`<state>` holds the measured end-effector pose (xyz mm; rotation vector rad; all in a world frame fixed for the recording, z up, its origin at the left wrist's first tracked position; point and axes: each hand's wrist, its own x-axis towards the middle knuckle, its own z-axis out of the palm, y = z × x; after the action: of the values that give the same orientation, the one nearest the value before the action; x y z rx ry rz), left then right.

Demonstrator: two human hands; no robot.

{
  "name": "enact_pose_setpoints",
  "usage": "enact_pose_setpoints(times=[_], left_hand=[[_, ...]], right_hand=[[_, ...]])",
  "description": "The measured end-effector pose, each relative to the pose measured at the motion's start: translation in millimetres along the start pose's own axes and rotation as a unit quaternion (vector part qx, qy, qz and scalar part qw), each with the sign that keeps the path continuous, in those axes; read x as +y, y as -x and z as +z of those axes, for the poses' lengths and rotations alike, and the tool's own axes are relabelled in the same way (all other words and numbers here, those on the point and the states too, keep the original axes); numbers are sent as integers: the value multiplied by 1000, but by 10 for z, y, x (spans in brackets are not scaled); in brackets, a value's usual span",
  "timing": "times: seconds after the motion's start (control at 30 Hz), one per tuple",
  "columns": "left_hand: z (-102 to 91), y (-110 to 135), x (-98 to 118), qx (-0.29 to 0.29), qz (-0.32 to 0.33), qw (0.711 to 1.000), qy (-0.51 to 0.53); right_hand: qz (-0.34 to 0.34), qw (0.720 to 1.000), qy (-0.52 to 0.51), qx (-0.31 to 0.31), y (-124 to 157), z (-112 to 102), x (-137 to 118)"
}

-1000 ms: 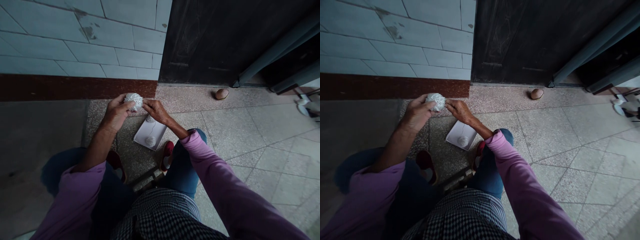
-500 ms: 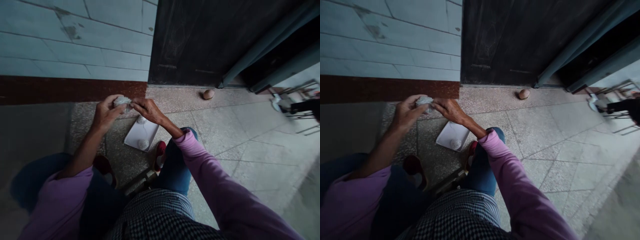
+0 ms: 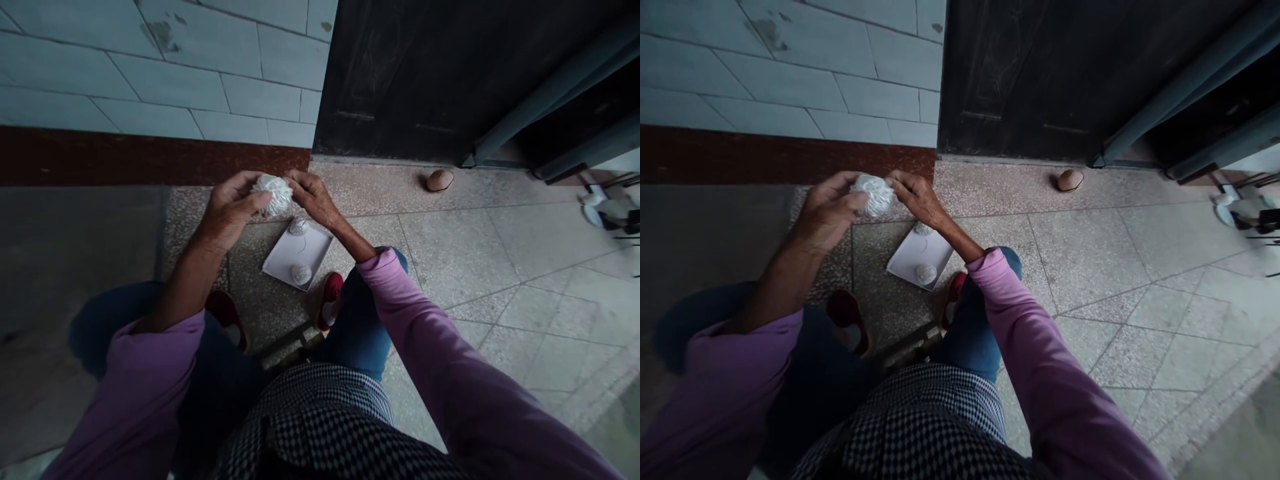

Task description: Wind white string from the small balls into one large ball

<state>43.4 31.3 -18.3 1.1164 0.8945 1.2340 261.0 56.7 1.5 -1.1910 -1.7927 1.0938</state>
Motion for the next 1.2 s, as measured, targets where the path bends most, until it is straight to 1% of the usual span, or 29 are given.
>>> enact_pose_setpoints(times=[0.07, 0.13, 0.2, 0.27, 0.33, 0.4, 0.47, 0.53, 0.63, 0.73, 0.83, 0.93, 1.0, 1.1, 1.2], left_hand=[[-45, -68, -37, 49, 17, 997, 48], [-94, -132, -79, 82, 34, 993, 73], [-131, -176, -119, 113, 44, 989, 82], [-152, -197, -153, 140, 40, 986, 79], [-163, -203, -181, 155, 27, 985, 64], [-167, -200, -213, 154, 25, 987, 36], [-160, -188, -256, 137, 39, 990, -3], [-137, -163, -298, 100, 42, 994, -33], [-90, -113, -316, 34, 15, 999, -39], [-54, -56, -246, -16, -1, 999, -38], [-33, 9, -122, -61, -19, 997, -36], [-3, 73, -29, -73, -36, 997, -6], [24, 100, -18, -72, -48, 996, 16], [55, 107, -69, -65, -67, 995, 21], [64, 90, -132, -62, -73, 995, 5]], right_hand=[[11, 999, 6, -35, -1, 72, -26], [14, 997, 23, -73, 25, 135, -50], [13, 995, 44, -93, 68, 174, -60], [9, 993, 59, -103, 116, 181, -60], [-3, 991, 65, -115, 156, 163, -59], [-17, 990, 66, -122, 183, 134, -66], [-29, 991, 64, -113, 197, 100, -83], [-38, 994, 55, -90, 197, 58, -106], [-44, 997, 42, -38, 175, -25, -134], [-41, 998, 38, 8, 143, -97, -133], [-41, 999, 16, 16, 121, -108, -116], [-34, 999, -2, 9, 108, -66, -104], [-22, 1000, -5, 14, 96, -32, -95], [-6, 1000, -14, 19, 67, 8, -64], [0, 1000, -28, 5, 24, 20, -19]])
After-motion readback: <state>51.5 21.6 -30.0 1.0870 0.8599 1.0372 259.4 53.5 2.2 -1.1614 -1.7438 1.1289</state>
